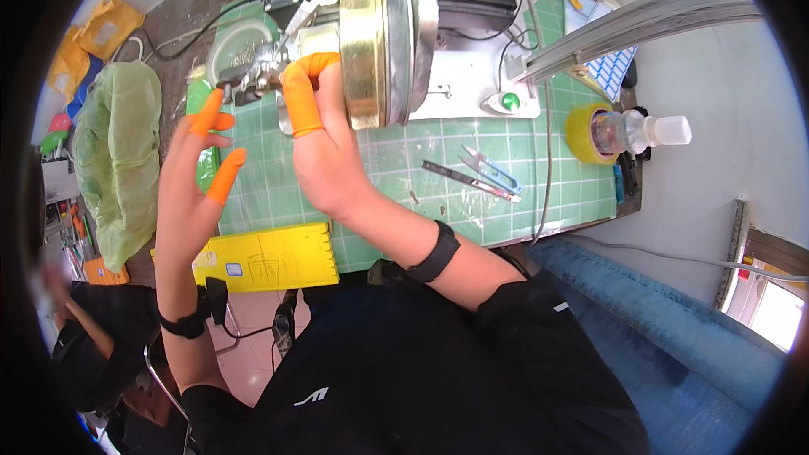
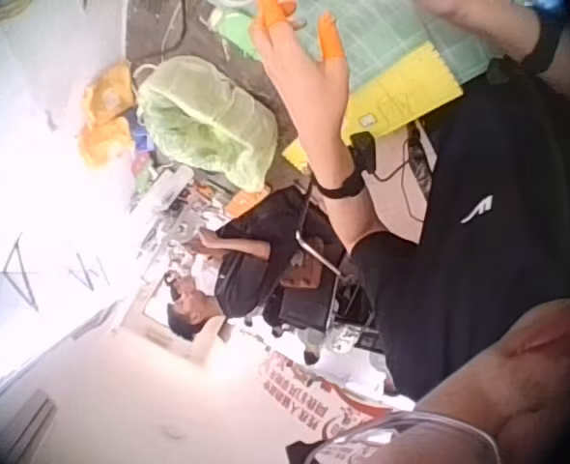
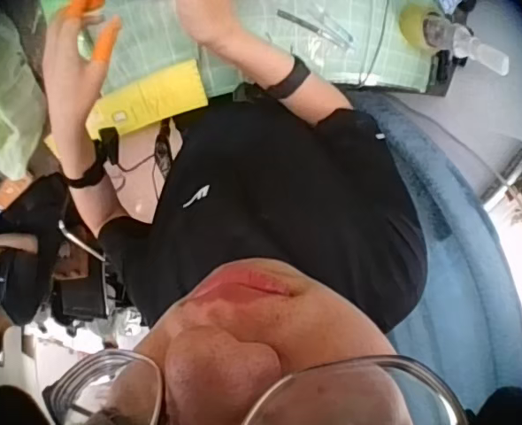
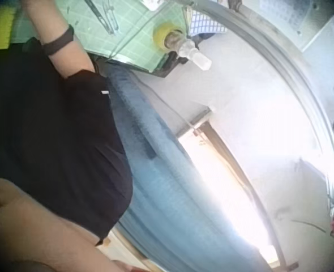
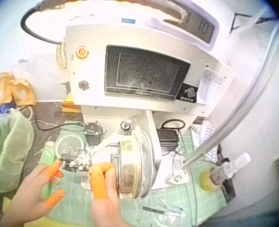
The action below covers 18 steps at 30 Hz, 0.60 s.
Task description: Gluing and assembling small electronic or mechanical components at a workbench.
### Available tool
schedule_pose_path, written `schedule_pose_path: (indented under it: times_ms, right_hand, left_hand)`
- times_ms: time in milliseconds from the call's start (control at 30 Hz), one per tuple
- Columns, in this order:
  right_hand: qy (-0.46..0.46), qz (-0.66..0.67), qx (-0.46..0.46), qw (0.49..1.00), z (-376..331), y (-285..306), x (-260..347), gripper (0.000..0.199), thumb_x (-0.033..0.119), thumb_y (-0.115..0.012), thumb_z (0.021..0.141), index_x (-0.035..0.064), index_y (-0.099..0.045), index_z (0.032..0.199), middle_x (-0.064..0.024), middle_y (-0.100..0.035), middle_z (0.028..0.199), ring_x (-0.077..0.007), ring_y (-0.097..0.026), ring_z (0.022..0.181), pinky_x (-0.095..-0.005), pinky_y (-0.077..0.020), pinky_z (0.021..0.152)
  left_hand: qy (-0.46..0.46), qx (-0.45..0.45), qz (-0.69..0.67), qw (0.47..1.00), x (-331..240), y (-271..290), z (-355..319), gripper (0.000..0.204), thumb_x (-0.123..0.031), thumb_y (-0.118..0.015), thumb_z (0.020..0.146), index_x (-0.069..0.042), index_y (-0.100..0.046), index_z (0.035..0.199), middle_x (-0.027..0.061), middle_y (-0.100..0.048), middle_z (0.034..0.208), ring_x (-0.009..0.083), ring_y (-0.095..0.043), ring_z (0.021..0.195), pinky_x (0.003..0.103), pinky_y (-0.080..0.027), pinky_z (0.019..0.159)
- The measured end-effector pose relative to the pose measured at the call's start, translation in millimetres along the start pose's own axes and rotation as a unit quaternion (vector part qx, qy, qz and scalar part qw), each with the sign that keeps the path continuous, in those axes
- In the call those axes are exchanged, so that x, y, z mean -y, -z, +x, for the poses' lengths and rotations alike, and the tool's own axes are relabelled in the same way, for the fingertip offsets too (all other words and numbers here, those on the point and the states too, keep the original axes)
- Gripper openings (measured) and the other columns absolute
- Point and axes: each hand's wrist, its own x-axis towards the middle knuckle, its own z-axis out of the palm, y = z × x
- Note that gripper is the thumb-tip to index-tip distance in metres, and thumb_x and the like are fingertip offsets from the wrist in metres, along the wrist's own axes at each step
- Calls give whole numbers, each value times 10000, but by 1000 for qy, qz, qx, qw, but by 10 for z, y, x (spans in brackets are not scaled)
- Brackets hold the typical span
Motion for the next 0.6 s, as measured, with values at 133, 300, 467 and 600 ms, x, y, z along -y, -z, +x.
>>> schedule_pose_path:
  times_ms: [133,300,467,600]
  right_hand:
    - [-15,66,27,997,-107,40,167,267,323,-421,1120,95,-535,1043,28,-472,844,-61,-386,715,-231,-342,666]
    - [-89,40,169,981,-349,38,229,300,289,-490,1085,52,-579,925,7,-543,752,-88,-451,638,-251,-369,591]
    - [92,-111,245,959,-487,33,390,154,178,-640,995,33,-590,976,-97,-596,716,-237,-573,606,-331,-436,577]
    - [208,-223,248,920,-519,312,674,234,103,-594,1016,88,-621,1248,-48,-632,736,-199,-581,562,-312,-451,544]
  left_hand:
    - [10,121,-53,991,61,-48,99,517,14,-692,876,6,-566,1378,130,-637,1042,256,-641,909,352,-491,875]
    - [-20,175,-57,983,159,-31,239,432,56,-644,832,52,-605,1262,165,-625,940,326,-629,810,394,-506,749]
    - [-64,143,-107,982,100,-97,103,563,29,-679,781,15,-604,1339,152,-648,970,323,-630,815,391,-515,767]
    - [-72,82,-124,986,-144,-38,-218,545,13,-690,796,-20,-636,1338,157,-689,1100,272,-673,887,368,-527,814]
